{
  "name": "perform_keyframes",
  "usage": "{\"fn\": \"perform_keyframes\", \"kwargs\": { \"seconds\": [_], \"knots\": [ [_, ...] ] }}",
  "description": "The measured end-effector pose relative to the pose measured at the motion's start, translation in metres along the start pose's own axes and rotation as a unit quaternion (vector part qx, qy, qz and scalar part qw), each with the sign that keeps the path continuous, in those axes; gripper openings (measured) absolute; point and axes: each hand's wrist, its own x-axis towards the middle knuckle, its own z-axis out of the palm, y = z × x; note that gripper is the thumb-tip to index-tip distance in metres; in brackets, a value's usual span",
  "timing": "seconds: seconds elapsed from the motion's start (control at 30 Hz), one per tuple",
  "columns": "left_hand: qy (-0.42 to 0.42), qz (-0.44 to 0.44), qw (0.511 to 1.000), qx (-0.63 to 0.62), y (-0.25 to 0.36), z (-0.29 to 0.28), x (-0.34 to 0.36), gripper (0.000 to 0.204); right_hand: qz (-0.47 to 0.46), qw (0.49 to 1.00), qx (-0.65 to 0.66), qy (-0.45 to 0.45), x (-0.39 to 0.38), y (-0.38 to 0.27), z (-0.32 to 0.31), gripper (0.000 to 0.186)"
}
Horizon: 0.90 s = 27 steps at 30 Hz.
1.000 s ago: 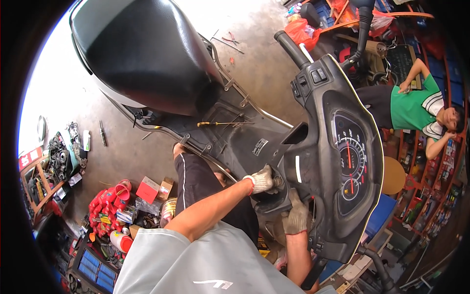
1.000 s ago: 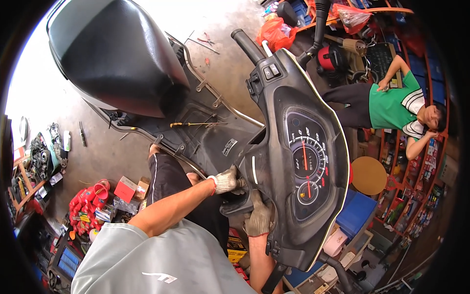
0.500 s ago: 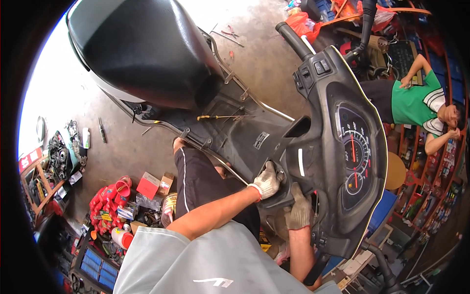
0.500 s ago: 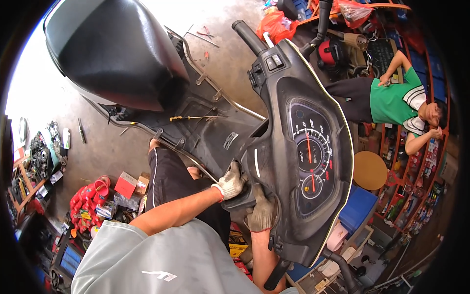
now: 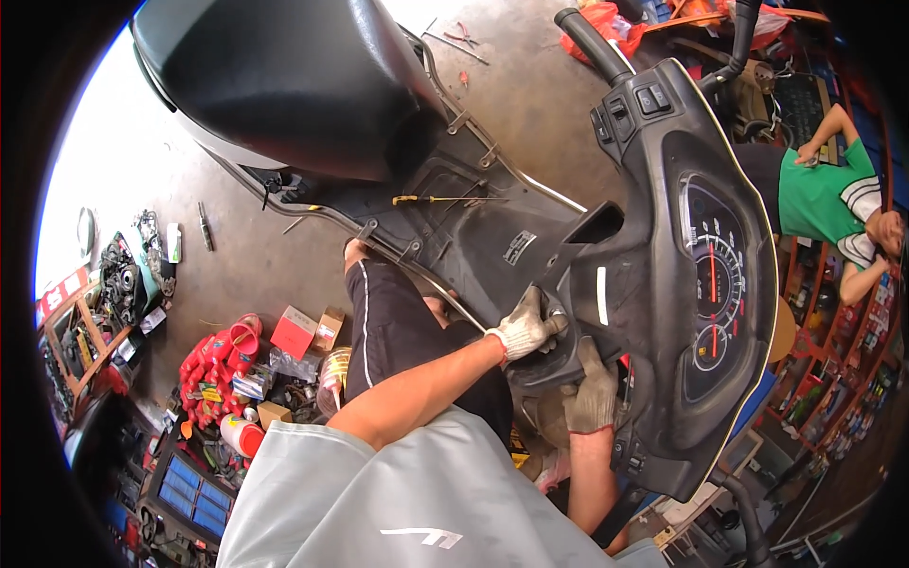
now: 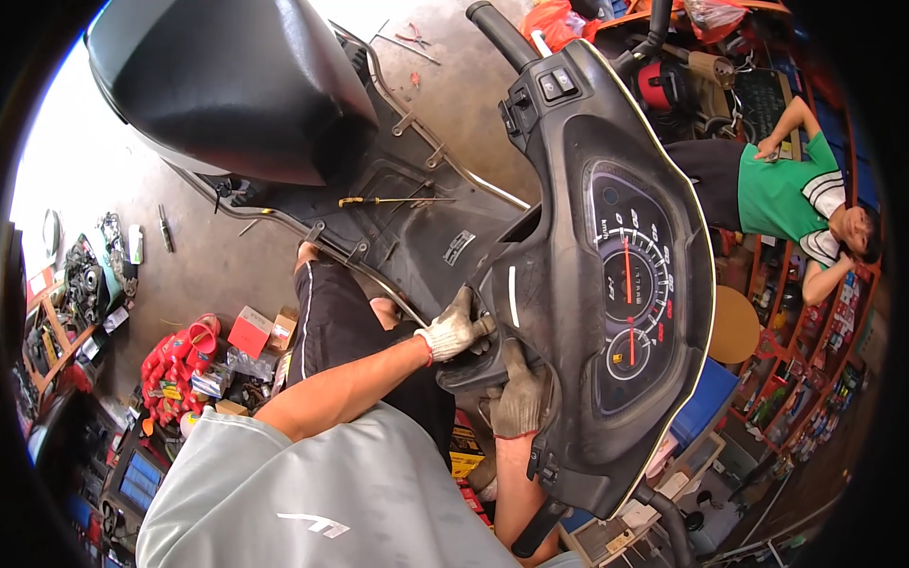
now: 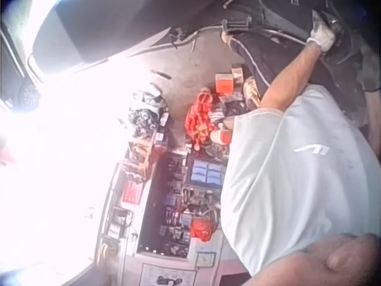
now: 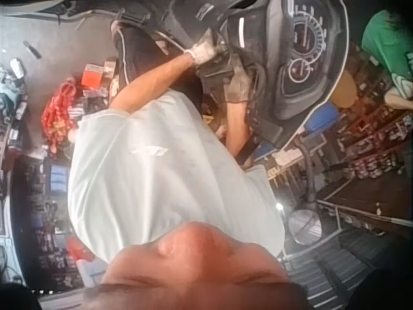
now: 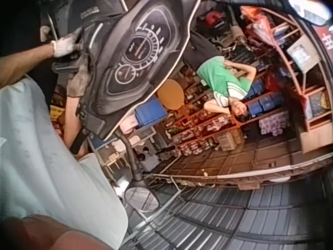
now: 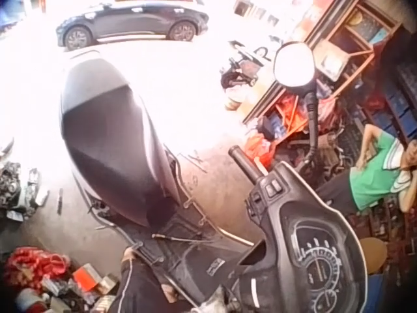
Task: Removing the front fairing and plastic panels from a motorcycle for maintenance.
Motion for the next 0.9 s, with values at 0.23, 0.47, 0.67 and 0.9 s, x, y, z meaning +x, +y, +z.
{"fn": "perform_keyframes", "kwargs": {
  "seconds": [0.23, 0.47, 0.67, 0.9],
  "knots": [
    [0.015, -0.019, 0.998, 0.050, 0.011, -0.004, 0.000, 0.042, 0.074, 0.997, 0.002, 0.028, 0.012, 0.005, -0.006, 0.038],
    [-0.008, -0.089, 0.993, 0.074, 0.033, -0.009, -0.007, 0.044, 0.019, 1.000, -0.019, 0.002, 0.016, 0.019, -0.015, 0.032],
    [0.008, -0.024, 0.997, 0.069, 0.001, -0.007, 0.004, 0.048, -0.275, 0.849, -0.448, -0.052, 0.024, 0.038, -0.039, 0.052],
    [0.025, 0.017, 0.997, 0.064, -0.006, -0.006, 0.003, 0.043, -0.253, 0.801, -0.539, -0.064, 0.018, 0.025, -0.035, 0.065]
  ]
}}
